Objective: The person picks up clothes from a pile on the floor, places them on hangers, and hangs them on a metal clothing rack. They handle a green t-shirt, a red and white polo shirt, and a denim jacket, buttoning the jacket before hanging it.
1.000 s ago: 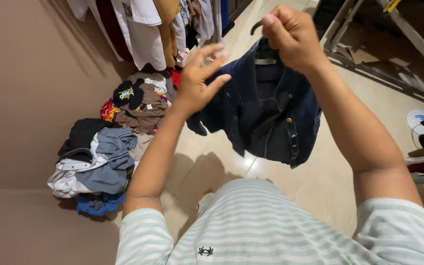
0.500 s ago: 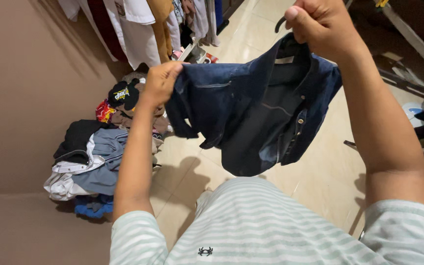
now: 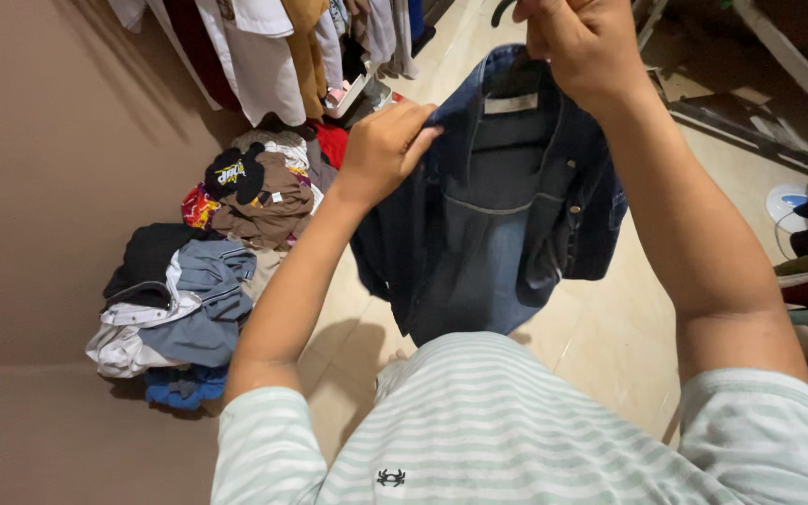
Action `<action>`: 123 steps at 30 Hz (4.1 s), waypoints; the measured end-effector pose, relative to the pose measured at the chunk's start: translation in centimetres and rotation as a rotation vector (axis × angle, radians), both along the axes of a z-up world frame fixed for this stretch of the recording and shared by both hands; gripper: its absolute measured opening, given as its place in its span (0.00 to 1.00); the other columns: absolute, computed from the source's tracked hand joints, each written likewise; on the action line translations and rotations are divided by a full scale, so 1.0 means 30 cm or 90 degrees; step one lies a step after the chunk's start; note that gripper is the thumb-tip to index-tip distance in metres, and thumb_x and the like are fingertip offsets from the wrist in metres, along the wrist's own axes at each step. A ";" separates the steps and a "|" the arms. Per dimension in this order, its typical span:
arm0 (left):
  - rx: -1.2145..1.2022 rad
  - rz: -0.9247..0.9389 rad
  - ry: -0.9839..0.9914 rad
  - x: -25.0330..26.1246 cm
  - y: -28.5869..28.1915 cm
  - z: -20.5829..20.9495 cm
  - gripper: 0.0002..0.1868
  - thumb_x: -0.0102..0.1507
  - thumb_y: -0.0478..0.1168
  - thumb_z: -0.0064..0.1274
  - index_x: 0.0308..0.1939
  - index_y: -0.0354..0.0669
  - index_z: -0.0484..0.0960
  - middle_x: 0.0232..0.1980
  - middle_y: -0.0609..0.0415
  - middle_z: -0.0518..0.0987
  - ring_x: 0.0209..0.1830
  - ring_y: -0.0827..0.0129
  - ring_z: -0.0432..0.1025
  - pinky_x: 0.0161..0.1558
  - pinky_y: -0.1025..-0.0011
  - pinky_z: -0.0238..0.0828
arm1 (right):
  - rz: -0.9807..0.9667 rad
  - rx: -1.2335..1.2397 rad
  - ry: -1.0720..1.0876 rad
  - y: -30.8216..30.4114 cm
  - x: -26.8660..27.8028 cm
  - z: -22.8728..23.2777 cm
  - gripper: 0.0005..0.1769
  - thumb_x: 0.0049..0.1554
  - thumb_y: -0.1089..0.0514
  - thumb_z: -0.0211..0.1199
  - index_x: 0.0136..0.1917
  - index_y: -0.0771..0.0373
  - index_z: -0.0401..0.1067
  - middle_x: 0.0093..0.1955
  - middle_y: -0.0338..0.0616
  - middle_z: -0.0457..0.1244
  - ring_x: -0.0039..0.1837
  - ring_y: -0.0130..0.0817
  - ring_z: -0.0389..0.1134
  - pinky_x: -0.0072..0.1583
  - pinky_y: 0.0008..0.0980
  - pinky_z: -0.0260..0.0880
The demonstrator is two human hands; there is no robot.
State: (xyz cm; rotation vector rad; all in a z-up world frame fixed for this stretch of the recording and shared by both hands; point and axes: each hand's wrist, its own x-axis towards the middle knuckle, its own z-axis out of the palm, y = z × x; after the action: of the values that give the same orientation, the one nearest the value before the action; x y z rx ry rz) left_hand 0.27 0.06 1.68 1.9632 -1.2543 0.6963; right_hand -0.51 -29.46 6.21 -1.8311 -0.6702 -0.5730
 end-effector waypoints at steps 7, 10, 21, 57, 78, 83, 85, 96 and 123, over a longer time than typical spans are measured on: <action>-0.075 0.006 -0.023 -0.009 -0.111 0.020 0.13 0.67 0.38 0.60 0.54 0.38 0.82 0.44 0.48 0.82 0.41 0.52 0.78 0.41 0.60 0.73 | -0.070 -0.057 -0.031 0.002 0.007 0.006 0.20 0.80 0.57 0.48 0.50 0.68 0.73 0.33 0.36 0.61 0.38 0.22 0.61 0.40 0.25 0.59; -0.111 0.002 0.031 0.008 -0.136 0.022 0.10 0.68 0.38 0.60 0.51 0.39 0.81 0.46 0.47 0.82 0.44 0.49 0.78 0.43 0.61 0.74 | -0.057 -0.118 -0.070 -0.020 -0.006 0.029 0.19 0.79 0.58 0.47 0.49 0.67 0.71 0.34 0.38 0.59 0.36 0.24 0.59 0.40 0.26 0.58; -0.147 -0.034 0.070 0.123 -0.083 0.005 0.09 0.69 0.36 0.58 0.51 0.35 0.81 0.43 0.44 0.80 0.42 0.50 0.78 0.43 0.63 0.72 | -0.053 -0.350 -0.040 -0.197 -0.185 -0.012 0.21 0.64 0.48 0.65 0.59 0.69 0.72 0.47 0.53 0.68 0.48 0.34 0.68 0.47 0.36 0.68; 0.025 -0.404 0.295 0.003 -0.914 -0.168 0.09 0.68 0.36 0.57 0.50 0.35 0.83 0.44 0.45 0.84 0.42 0.62 0.79 0.48 0.69 0.74 | -0.843 -0.286 -0.008 -0.730 -1.076 -0.326 0.10 0.65 0.56 0.73 0.47 0.63 0.77 0.43 0.47 0.68 0.44 0.40 0.71 0.46 0.35 0.66; 0.036 -0.462 0.265 -0.406 -1.804 -0.314 0.09 0.66 0.40 0.57 0.49 0.44 0.86 0.45 0.47 0.84 0.40 0.52 0.79 0.43 0.63 0.74 | -0.934 -0.037 0.169 -1.379 -1.603 -0.640 0.14 0.67 0.51 0.67 0.49 0.65 0.74 0.41 0.47 0.68 0.45 0.23 0.65 0.49 0.30 0.66; -0.015 -0.510 0.193 -0.429 -2.030 -0.269 0.09 0.65 0.41 0.58 0.48 0.45 0.86 0.45 0.47 0.84 0.44 0.51 0.79 0.45 0.61 0.74 | -1.045 -0.012 0.244 -1.530 -1.663 -0.676 0.20 0.69 0.47 0.68 0.49 0.67 0.72 0.39 0.41 0.63 0.43 0.25 0.60 0.47 0.31 0.62; -0.048 -0.539 0.162 -0.437 -2.128 -0.241 0.10 0.65 0.42 0.59 0.48 0.45 0.86 0.46 0.47 0.84 0.45 0.50 0.79 0.46 0.60 0.74 | -1.098 -0.023 0.255 -1.572 -1.685 -0.658 0.22 0.68 0.45 0.69 0.48 0.68 0.72 0.38 0.39 0.62 0.42 0.26 0.59 0.45 0.31 0.60; -0.097 -0.621 0.179 -0.348 -2.382 -0.081 0.09 0.66 0.40 0.58 0.48 0.42 0.85 0.45 0.45 0.84 0.46 0.50 0.79 0.47 0.61 0.75 | -1.005 -0.146 0.024 -1.728 -1.614 -0.445 0.21 0.73 0.52 0.59 0.70 0.71 0.71 0.67 0.52 0.68 0.69 0.37 0.65 0.70 0.37 0.61; -0.033 -0.497 -0.067 -0.300 -2.288 -0.159 0.36 0.59 0.41 0.63 0.71 0.45 0.69 0.68 0.47 0.69 0.68 0.49 0.62 0.68 0.51 0.57 | -1.101 -0.479 -0.023 -1.596 -1.402 -0.357 0.42 0.56 0.55 0.76 0.77 0.64 0.60 0.73 0.59 0.59 0.75 0.58 0.56 0.73 0.54 0.54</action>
State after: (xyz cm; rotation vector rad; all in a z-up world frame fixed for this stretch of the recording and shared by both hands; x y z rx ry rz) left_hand -8.73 -68.57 -3.09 1.2359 -1.8704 0.4184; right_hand -42.59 -77.35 -4.51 -2.8073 1.0853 -1.5427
